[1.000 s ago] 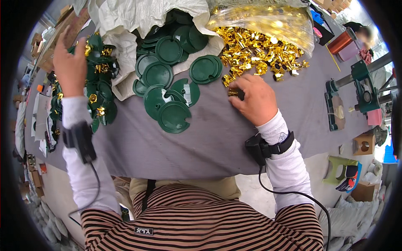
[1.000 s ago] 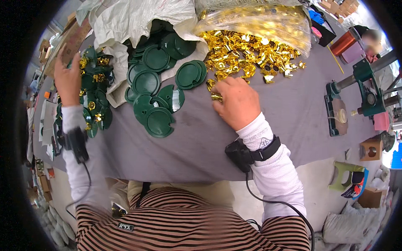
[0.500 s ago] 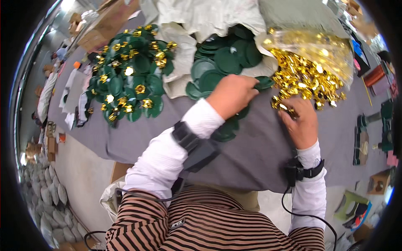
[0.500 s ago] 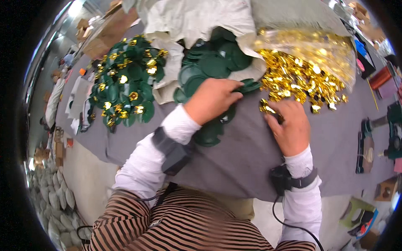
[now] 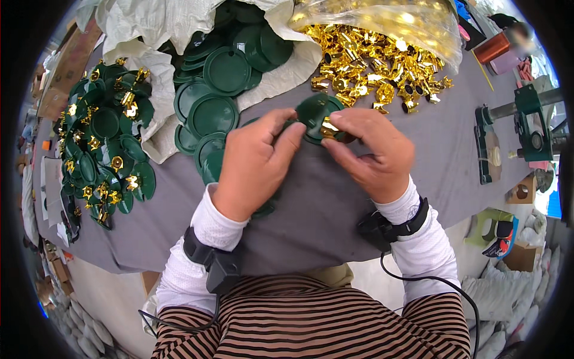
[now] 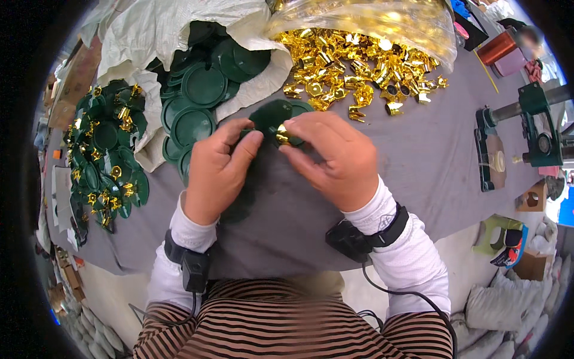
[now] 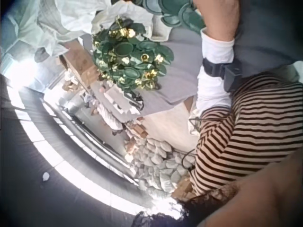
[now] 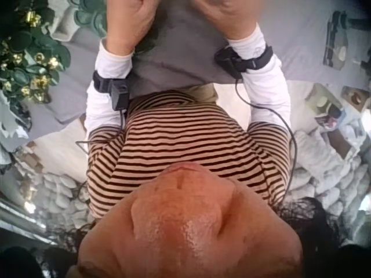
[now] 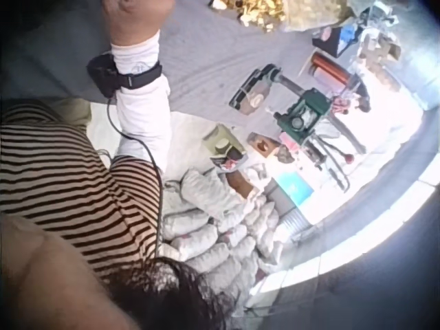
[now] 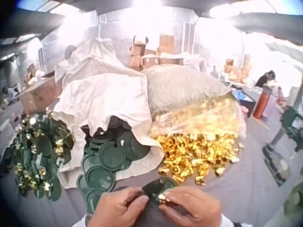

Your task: The person attaches gold plastic inserts to green plastic circular bases by hand.

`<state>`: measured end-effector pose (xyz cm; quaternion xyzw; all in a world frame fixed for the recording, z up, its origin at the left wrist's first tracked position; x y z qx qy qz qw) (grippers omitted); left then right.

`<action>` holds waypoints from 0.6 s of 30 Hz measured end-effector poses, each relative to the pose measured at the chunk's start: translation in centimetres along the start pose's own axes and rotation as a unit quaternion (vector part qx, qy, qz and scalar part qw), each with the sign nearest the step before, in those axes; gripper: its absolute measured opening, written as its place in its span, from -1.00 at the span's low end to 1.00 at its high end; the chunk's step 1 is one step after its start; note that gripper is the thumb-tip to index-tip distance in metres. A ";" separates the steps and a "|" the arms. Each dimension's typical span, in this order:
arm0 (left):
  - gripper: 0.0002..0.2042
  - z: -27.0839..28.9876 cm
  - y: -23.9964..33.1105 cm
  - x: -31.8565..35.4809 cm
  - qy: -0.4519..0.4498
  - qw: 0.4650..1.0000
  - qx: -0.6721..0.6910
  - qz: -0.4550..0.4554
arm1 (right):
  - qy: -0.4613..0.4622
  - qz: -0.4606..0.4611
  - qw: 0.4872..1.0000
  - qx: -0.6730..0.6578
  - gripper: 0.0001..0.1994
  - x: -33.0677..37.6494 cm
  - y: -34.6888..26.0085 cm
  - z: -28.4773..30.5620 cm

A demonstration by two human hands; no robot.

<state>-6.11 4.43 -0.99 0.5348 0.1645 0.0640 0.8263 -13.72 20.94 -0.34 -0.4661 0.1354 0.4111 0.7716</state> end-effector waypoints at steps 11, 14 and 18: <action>-0.75 -1.5 0.8 1.2 0.041 0.987 -0.044 -0.151 | -0.013 -0.170 0.973 -0.158 -0.70 1.1 0.8 -1.1; -0.77 -1.6 0.8 1.4 0.052 0.994 -0.020 -0.098 | 0.009 -0.092 0.989 -0.113 -0.71 0.6 0.5 -0.7; -0.80 -1.5 1.3 1.7 0.030 0.999 -0.013 -0.032 | 0.052 0.179 0.981 0.056 -0.73 -0.6 -1.1 0.2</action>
Point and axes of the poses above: each hand's wrist, its own x-axis away from the middle knuckle, its own z-axis out of the back of the hand, y = z × x, the point moved 3 cm from there along -x, towards the middle knuckle, and after that the axes turned 5 degrees about x, right-handed, at the moved point
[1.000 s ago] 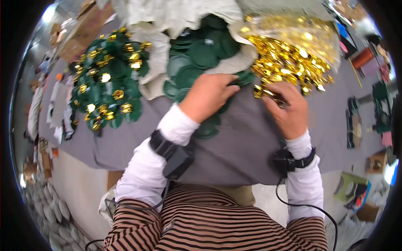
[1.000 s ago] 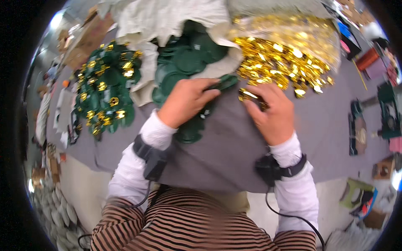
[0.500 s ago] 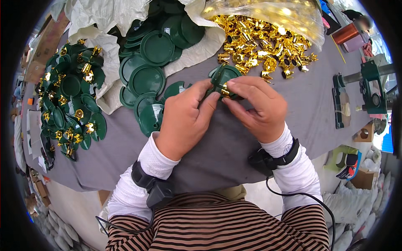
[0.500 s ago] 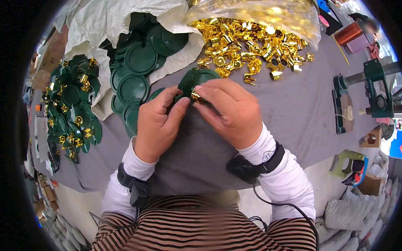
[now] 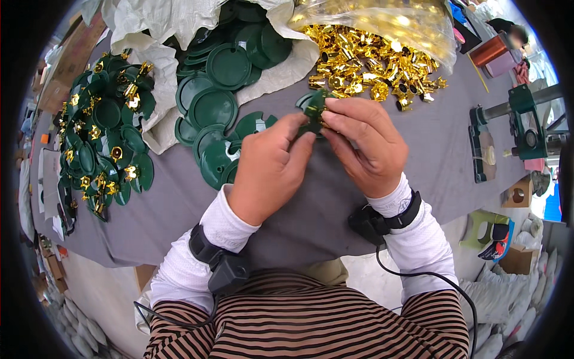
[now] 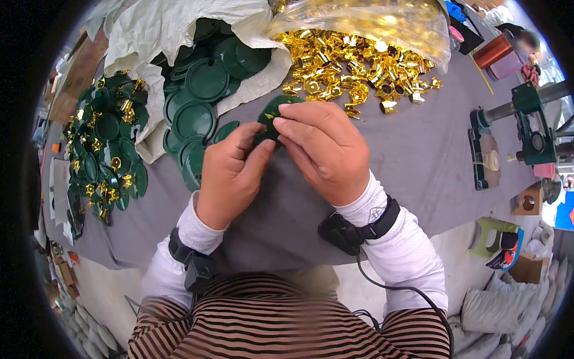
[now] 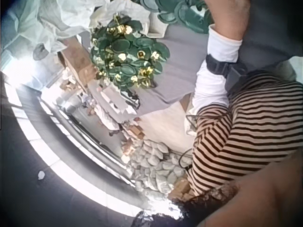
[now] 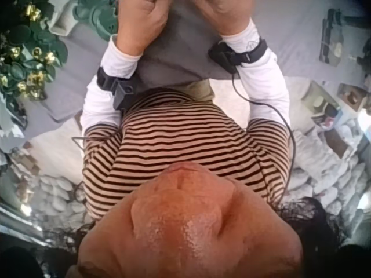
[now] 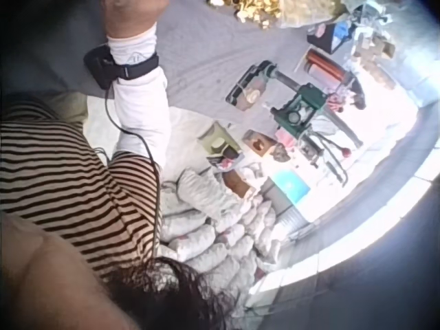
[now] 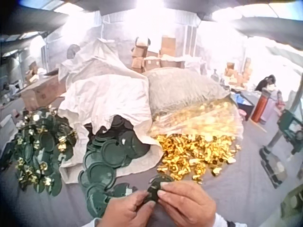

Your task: The person attaches gold plastic inserts to green plastic circular bases by hand.

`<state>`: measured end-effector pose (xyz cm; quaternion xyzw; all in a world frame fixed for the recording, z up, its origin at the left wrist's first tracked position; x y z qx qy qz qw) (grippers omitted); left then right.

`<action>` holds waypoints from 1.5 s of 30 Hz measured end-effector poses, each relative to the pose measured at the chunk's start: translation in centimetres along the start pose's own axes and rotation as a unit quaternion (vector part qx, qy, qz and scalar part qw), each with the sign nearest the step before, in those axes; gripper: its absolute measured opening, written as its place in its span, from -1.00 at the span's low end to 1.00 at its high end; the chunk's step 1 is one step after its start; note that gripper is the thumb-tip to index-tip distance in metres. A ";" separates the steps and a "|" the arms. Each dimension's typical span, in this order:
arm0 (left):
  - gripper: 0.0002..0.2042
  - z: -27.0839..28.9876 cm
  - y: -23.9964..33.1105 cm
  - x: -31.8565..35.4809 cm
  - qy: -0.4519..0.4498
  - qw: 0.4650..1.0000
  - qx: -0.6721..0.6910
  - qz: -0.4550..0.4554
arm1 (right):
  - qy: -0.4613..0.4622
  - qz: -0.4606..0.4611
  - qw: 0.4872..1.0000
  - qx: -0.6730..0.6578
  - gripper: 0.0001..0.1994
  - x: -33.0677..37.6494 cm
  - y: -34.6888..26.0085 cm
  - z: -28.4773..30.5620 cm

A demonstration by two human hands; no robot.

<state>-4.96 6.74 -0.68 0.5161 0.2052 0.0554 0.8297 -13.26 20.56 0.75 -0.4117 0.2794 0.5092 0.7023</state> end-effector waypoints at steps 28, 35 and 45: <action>-0.65 11.6 0.9 -2.1 0.215 0.941 -0.256 -0.055 | 0.050 -0.280 0.957 -0.056 -0.83 1.3 3.7 4.5; -0.57 19.3 1.7 -4.2 0.268 0.921 -0.241 -0.147 | -0.245 -0.203 0.943 0.094 -0.70 2.8 4.9 2.2; -0.65 -3.1 -0.8 -2.2 -0.128 0.928 -0.318 -0.148 | -0.179 -0.197 0.956 0.120 -0.69 3.6 4.3 -0.1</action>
Point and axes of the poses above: each hand's wrist, its own x-axis away from the middle knuckle, its own z-axis out of the back of the hand, y = z × x, the point moved 3 cm from there along -x, towards the middle knuckle, and after that the axes turned 5 degrees about x, right-handed, at the moved point
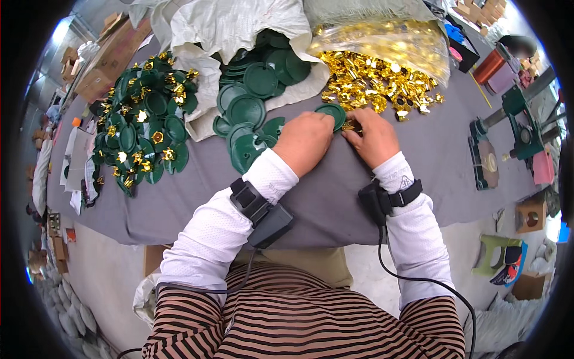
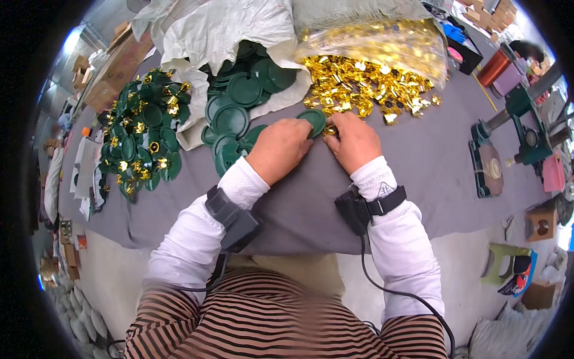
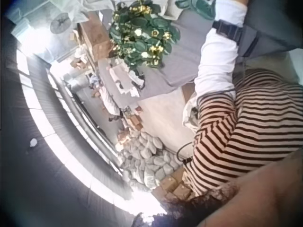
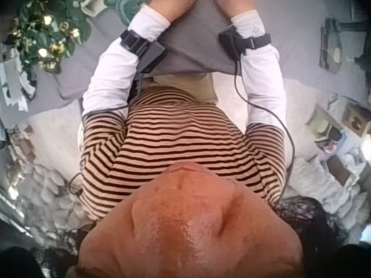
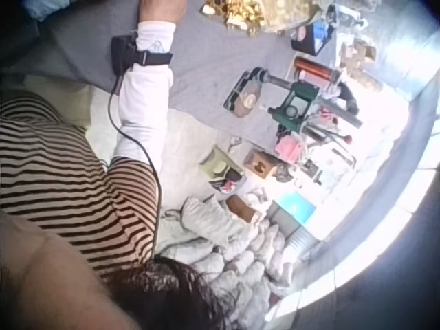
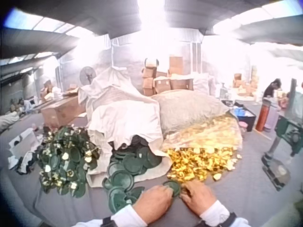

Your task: The person attaches gold plastic inserts to green plastic circular bases by hand.

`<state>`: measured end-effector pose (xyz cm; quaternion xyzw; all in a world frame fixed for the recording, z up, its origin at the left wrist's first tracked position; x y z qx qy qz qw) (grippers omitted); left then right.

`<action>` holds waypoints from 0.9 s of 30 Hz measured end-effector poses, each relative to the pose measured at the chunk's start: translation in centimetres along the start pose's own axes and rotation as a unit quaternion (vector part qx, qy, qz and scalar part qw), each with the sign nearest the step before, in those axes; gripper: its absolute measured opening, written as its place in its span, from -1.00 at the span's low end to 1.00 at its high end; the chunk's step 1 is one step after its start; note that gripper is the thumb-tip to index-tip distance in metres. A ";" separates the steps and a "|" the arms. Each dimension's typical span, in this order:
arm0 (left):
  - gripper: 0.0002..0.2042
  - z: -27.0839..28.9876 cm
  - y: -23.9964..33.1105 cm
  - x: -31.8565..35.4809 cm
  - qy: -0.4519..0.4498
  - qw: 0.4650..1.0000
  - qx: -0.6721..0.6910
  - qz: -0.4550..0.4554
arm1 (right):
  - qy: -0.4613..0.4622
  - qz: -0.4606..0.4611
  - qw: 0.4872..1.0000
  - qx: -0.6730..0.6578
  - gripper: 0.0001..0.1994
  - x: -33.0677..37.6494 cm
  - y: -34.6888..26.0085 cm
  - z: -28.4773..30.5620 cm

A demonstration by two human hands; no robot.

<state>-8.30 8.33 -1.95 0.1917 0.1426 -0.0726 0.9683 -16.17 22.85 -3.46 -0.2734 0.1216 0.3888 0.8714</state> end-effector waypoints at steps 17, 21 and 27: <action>-0.85 1.5 -0.2 1.5 0.159 0.945 0.259 0.122 | 0.092 -0.030 0.983 -0.157 -0.76 -0.3 -2.4 0.9; -0.84 1.5 -0.2 1.5 0.188 0.963 0.195 0.011 | 0.070 -0.040 0.985 -0.150 -0.76 -0.5 -2.7 0.8; -0.81 1.6 -0.3 2.1 0.159 0.958 0.234 0.041 | 0.101 0.011 0.988 -0.115 -0.77 -0.5 -3.2 1.1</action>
Point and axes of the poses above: each hand's wrist, its own x-axis away from the middle knuckle, its own z-axis out of the back of the hand, y = z × x, the point moved 3 cm from there along -x, towards the middle knuckle, and after that the axes turned 5 degrees about x, right-handed, at the moved point
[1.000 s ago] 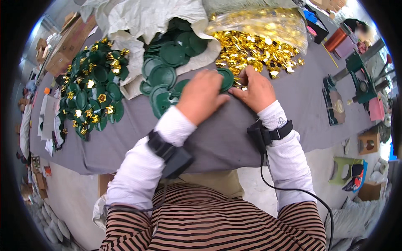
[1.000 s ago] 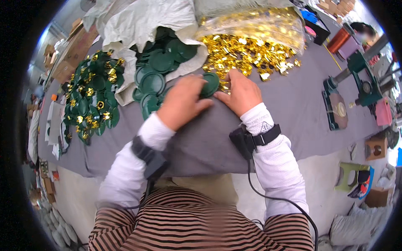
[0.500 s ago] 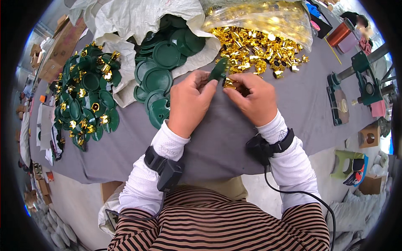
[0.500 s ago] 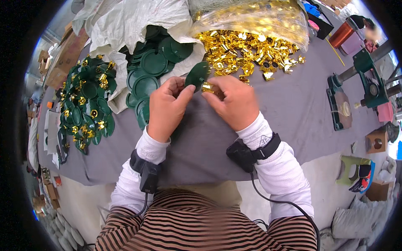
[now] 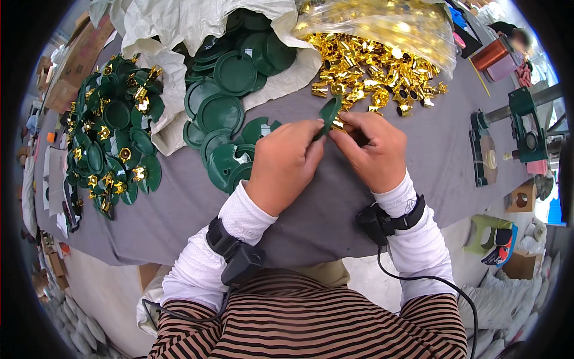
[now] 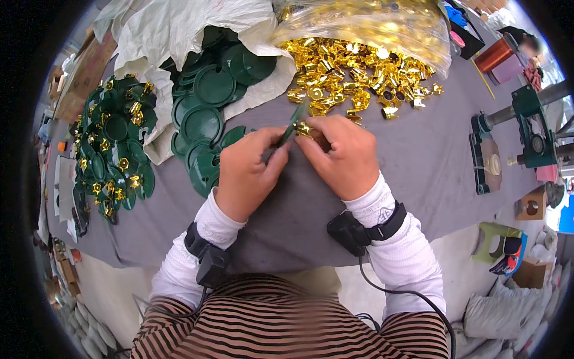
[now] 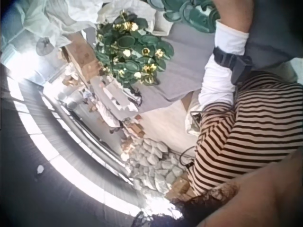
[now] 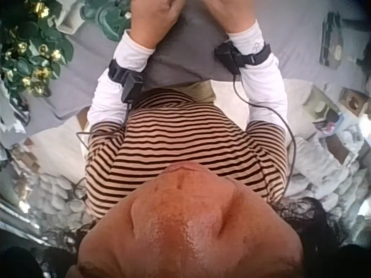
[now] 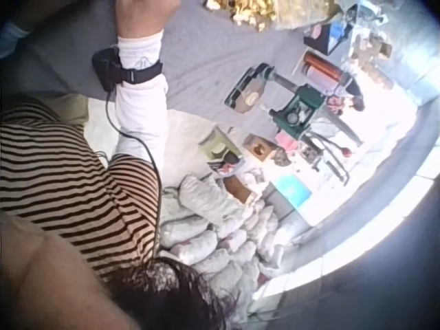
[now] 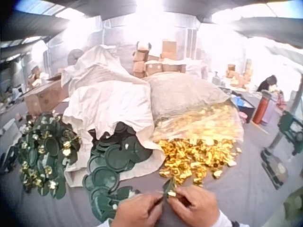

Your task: The person attaches gold plastic inserts to green plastic circular bases by hand.

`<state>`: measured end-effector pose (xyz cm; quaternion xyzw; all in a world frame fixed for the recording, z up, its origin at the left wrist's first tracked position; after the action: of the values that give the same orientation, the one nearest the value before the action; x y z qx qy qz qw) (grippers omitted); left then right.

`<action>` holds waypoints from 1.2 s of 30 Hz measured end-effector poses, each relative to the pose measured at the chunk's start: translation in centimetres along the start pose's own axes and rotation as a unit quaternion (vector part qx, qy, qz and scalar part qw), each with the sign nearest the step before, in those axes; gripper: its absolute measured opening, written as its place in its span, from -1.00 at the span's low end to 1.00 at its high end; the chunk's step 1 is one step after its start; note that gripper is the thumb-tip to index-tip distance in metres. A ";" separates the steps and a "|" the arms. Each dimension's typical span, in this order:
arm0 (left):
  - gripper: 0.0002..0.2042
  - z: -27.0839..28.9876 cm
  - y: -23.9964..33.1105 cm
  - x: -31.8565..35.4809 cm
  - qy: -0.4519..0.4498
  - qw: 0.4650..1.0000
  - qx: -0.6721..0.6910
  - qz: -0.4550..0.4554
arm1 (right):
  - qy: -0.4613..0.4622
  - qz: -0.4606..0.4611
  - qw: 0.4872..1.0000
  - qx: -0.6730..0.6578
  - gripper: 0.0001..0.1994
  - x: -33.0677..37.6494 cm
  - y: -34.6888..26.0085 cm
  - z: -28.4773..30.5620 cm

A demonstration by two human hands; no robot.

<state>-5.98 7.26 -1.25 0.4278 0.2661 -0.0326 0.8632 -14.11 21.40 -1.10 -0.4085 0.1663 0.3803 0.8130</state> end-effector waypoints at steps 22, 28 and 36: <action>-0.75 0.6 -0.3 0.3 0.086 0.981 0.094 0.146 | -0.065 -0.199 0.907 -0.366 -0.57 -0.2 0.1 0.4; -0.79 0.2 -0.1 -0.1 0.067 0.905 0.350 0.231 | 0.023 0.059 0.995 -0.080 -0.57 -0.4 -0.4 1.3; -0.84 0.2 2.7 1.5 0.076 0.978 0.131 0.141 | 0.009 -0.041 0.995 -0.090 -0.64 0.8 -1.0 1.0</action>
<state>-3.85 9.09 0.09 0.5718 0.2618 0.0872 0.7726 -12.89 22.17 -0.45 -0.4897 0.1220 0.3565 0.7863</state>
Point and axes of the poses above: each hand's wrist, its own x-axis away from the middle knuckle, its own z-axis out of the back of the hand, y = z × x, the point moved 3 cm from there along -x, towards the middle knuckle, and after that the axes turned 5 degrees about x, right-handed, at the moved point
